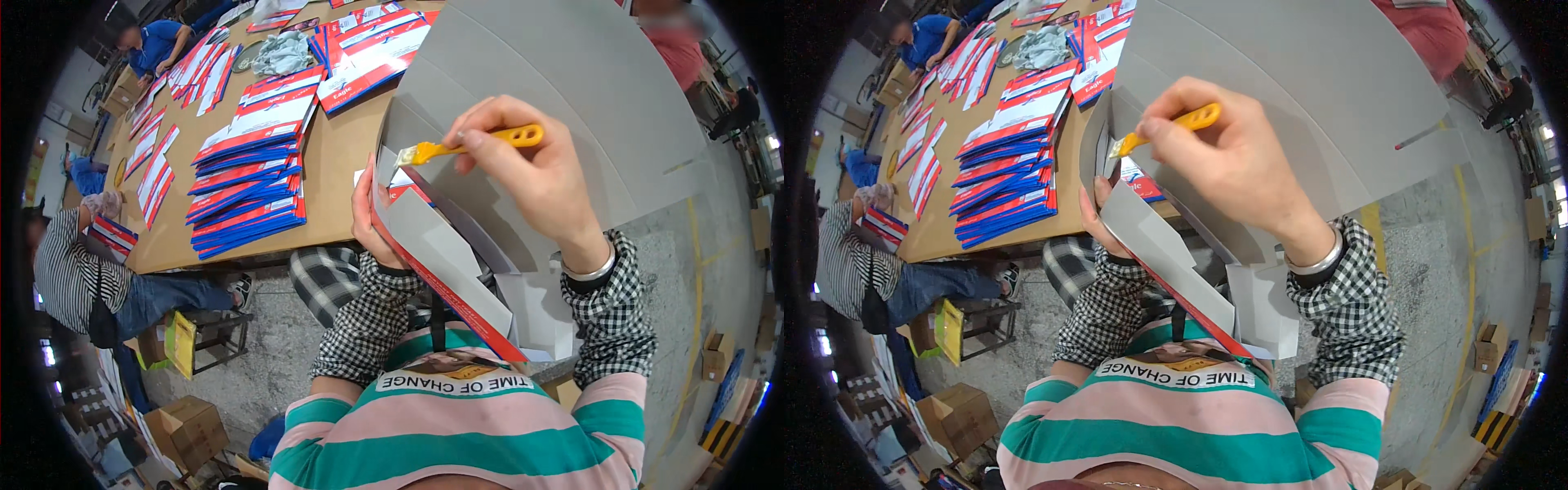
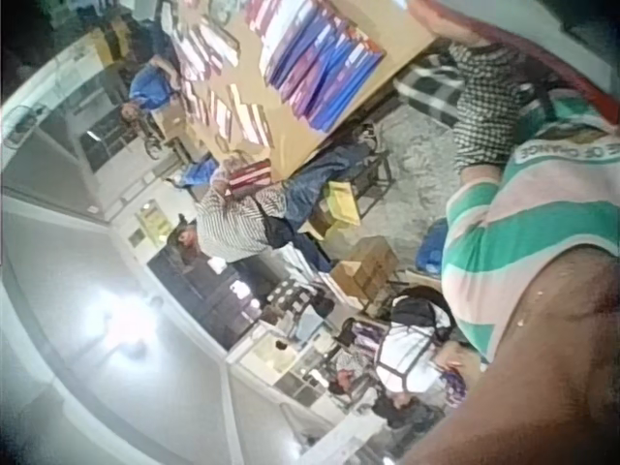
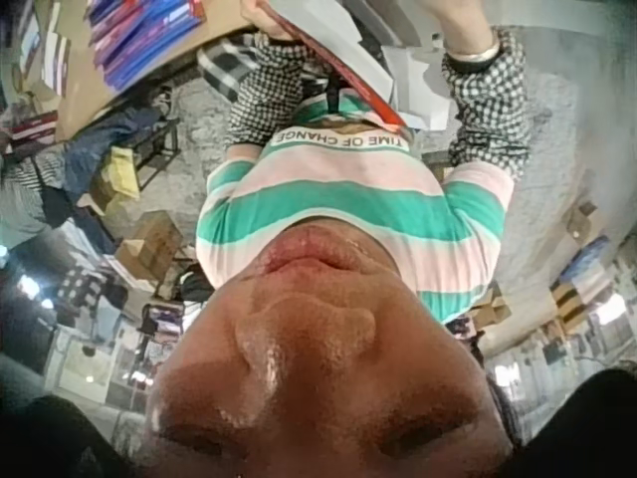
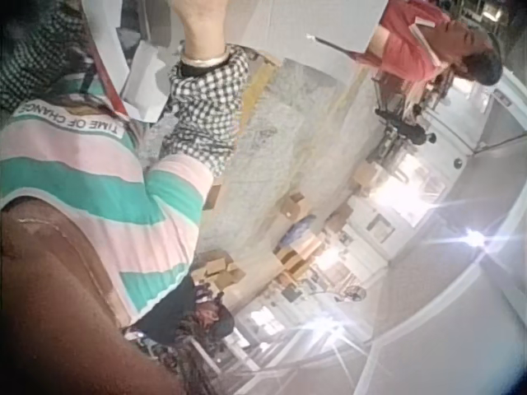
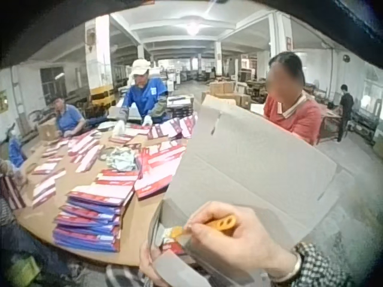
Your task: The person uses a small brush to apply glue from a foil-wrapped container onto the edges of flat paper sheets. They then fold the glued edges to secure the paper. The person repeats this process for multiple sheets, stacking the finished items on the table.
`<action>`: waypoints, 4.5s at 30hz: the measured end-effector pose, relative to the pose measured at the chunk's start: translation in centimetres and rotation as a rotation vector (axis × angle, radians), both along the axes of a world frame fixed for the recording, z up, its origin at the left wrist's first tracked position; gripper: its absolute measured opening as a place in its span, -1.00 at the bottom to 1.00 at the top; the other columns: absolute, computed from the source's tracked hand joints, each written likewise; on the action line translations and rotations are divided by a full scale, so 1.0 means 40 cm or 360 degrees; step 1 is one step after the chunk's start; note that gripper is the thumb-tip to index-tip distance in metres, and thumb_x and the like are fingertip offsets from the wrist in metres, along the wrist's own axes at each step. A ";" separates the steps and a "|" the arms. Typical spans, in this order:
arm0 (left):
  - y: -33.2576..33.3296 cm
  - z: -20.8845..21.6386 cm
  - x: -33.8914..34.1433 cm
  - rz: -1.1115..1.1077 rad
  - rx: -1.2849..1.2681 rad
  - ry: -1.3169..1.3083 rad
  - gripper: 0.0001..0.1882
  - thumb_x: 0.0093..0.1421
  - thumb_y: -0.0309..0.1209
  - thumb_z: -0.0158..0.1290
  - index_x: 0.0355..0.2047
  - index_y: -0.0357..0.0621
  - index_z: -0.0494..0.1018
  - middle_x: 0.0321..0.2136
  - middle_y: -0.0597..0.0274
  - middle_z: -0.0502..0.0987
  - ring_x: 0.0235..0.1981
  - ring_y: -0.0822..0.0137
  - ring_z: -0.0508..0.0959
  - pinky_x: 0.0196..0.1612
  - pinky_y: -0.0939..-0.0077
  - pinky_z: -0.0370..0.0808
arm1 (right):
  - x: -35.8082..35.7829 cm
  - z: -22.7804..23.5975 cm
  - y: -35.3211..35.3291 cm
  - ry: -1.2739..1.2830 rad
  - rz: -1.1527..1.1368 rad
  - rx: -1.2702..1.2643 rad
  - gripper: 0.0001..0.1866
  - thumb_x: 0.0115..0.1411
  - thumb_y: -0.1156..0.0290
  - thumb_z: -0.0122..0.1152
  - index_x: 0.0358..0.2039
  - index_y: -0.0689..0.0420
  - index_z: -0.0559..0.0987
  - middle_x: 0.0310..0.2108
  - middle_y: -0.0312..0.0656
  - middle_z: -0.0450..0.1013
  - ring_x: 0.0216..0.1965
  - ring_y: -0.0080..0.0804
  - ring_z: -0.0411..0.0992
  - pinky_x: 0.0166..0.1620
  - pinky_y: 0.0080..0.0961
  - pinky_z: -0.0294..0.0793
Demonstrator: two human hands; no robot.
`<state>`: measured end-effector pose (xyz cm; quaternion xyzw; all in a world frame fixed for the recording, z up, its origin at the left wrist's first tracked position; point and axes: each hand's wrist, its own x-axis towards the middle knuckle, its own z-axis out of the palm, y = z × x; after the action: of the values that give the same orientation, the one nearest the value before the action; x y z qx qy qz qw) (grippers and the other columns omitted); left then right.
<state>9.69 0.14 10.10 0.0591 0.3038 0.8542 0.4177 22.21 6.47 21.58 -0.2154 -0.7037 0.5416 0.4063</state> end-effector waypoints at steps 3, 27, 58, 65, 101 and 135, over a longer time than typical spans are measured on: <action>0.008 -0.079 -0.028 0.0163 -0.0023 0.0618 -0.67 0.28 -0.39 -0.17 -0.01 -0.34 0.25 -0.20 0.05 0.44 -0.26 0.33 0.49 -0.22 0.45 0.49 | -0.030 -0.009 -0.001 -0.0058 -0.0021 0.0414 -0.89 0.07 0.49 0.10 -0.43 0.27 0.48 -0.53 -0.17 0.43 -0.48 -0.47 0.43 -0.37 -0.55 0.39; 0.045 -0.081 -0.056 0.0056 0.0329 0.0890 -0.55 0.25 -0.41 -0.17 0.11 -0.35 0.14 0.00 -0.16 0.30 -0.05 0.06 0.41 0.00 0.19 0.42 | -0.073 -0.034 0.013 -0.0197 -0.0014 0.0592 -0.90 0.09 0.55 0.06 -0.35 0.27 0.46 -0.45 -0.18 0.43 -0.40 -0.43 0.42 -0.30 -0.55 0.40; 0.043 -0.014 -0.037 0.0255 0.0083 0.1201 -0.65 0.30 -0.40 -0.22 0.03 -0.35 0.21 -0.13 -0.01 0.41 -0.20 0.27 0.49 -0.22 0.41 0.51 | -0.066 0.032 0.029 -0.0186 -0.0042 0.0268 -0.85 0.16 0.49 0.00 -0.29 0.26 0.44 -0.37 -0.21 0.46 -0.43 -0.58 0.42 -0.34 -0.62 0.43; 0.057 -0.169 -0.057 -0.0143 0.0381 0.0744 -0.60 0.26 -0.33 -0.14 0.03 -0.31 0.23 -0.19 0.06 0.44 -0.21 0.30 0.47 -0.20 0.43 0.48 | 0.061 0.096 -0.015 0.0052 -0.0038 -0.0258 -0.81 0.23 0.43 -0.02 -0.23 0.30 0.37 -0.25 0.02 0.44 -0.34 -0.37 0.51 -0.23 -0.53 0.52; 0.043 -0.050 0.007 -0.0513 0.0625 0.0474 -0.56 0.25 -0.41 -0.17 0.10 -0.39 0.18 0.04 -0.06 0.32 0.03 0.20 0.39 0.10 0.30 0.33 | -0.008 -0.038 0.011 -0.0218 -0.0329 0.0198 -0.87 0.14 0.53 0.06 -0.29 0.28 0.43 -0.43 -0.21 0.46 -0.38 -0.52 0.47 -0.33 -0.61 0.46; 0.023 -0.301 0.014 -0.1400 -0.0127 -0.0510 -0.59 0.18 -0.59 -0.24 0.03 -0.58 0.07 -0.02 -0.37 0.27 0.02 -0.11 0.37 0.10 0.12 0.36 | 0.337 0.076 -0.011 0.0748 -0.1029 0.0290 -0.63 0.26 0.31 -0.11 -0.15 0.38 0.46 -0.30 -0.01 0.45 -0.41 -0.37 0.35 -0.29 -0.56 0.34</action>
<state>10.26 1.04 -1.94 0.0335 0.2141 0.5822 0.7836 35.70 6.05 24.62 -0.2590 -0.5329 0.3558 0.7227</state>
